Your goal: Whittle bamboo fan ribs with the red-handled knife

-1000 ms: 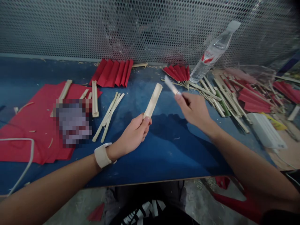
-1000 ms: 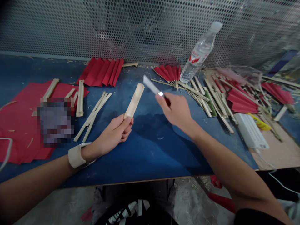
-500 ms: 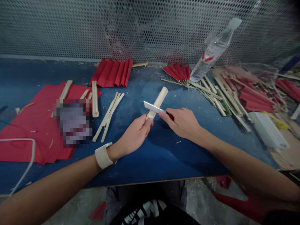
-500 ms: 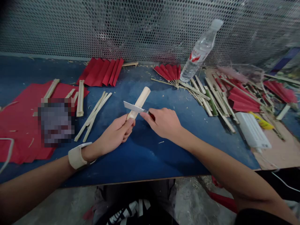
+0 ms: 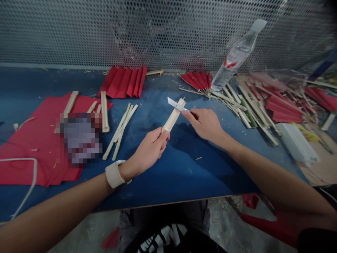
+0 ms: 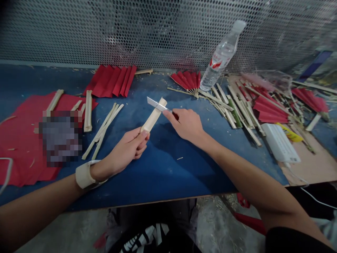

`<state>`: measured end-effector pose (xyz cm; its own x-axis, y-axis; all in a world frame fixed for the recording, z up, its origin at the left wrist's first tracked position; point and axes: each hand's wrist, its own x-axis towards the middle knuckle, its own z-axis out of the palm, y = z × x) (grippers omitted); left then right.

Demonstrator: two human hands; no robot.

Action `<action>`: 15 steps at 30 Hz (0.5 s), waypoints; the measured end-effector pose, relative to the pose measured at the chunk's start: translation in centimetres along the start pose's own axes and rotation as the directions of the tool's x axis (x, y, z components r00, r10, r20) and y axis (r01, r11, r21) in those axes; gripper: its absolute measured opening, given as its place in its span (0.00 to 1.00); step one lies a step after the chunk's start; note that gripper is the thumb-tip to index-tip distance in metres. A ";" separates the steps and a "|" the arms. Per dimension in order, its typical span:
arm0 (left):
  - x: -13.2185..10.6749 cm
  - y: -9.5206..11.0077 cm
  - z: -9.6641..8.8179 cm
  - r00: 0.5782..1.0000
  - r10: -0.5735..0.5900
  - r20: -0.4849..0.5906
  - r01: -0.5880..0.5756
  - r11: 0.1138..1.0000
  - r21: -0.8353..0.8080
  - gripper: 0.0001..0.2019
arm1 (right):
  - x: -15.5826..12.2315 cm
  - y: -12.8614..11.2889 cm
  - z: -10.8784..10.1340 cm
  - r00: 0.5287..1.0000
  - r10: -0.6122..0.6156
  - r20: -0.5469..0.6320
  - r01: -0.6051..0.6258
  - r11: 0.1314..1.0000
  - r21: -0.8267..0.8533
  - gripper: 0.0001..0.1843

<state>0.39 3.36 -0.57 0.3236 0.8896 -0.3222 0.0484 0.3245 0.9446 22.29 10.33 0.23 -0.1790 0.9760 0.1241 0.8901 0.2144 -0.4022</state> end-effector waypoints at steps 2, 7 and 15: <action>-0.1 0.2 0.1 0.999 -0.038 -0.014 0.037 0.998 -0.055 0.15 | 0.4 -0.1 0.0 1.000 0.009 0.006 -0.009 1.000 0.006 0.32; -0.2 0.7 0.1 0.998 -0.043 -0.051 0.040 0.997 -0.072 0.16 | 0.7 -0.4 0.0 1.000 0.003 0.006 -0.003 0.999 0.044 0.33; -1.5 0.4 0.3 0.999 0.002 -0.047 -0.002 1.000 -0.005 0.16 | 2.3 1.1 -0.8 0.994 0.095 -0.045 -0.084 0.978 0.192 0.36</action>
<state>0.26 2.05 0.27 0.2790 0.9043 -0.3230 0.0432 0.3242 0.9450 23.19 12.77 0.77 -0.0747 0.9892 0.1262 0.8049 0.1345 -0.5780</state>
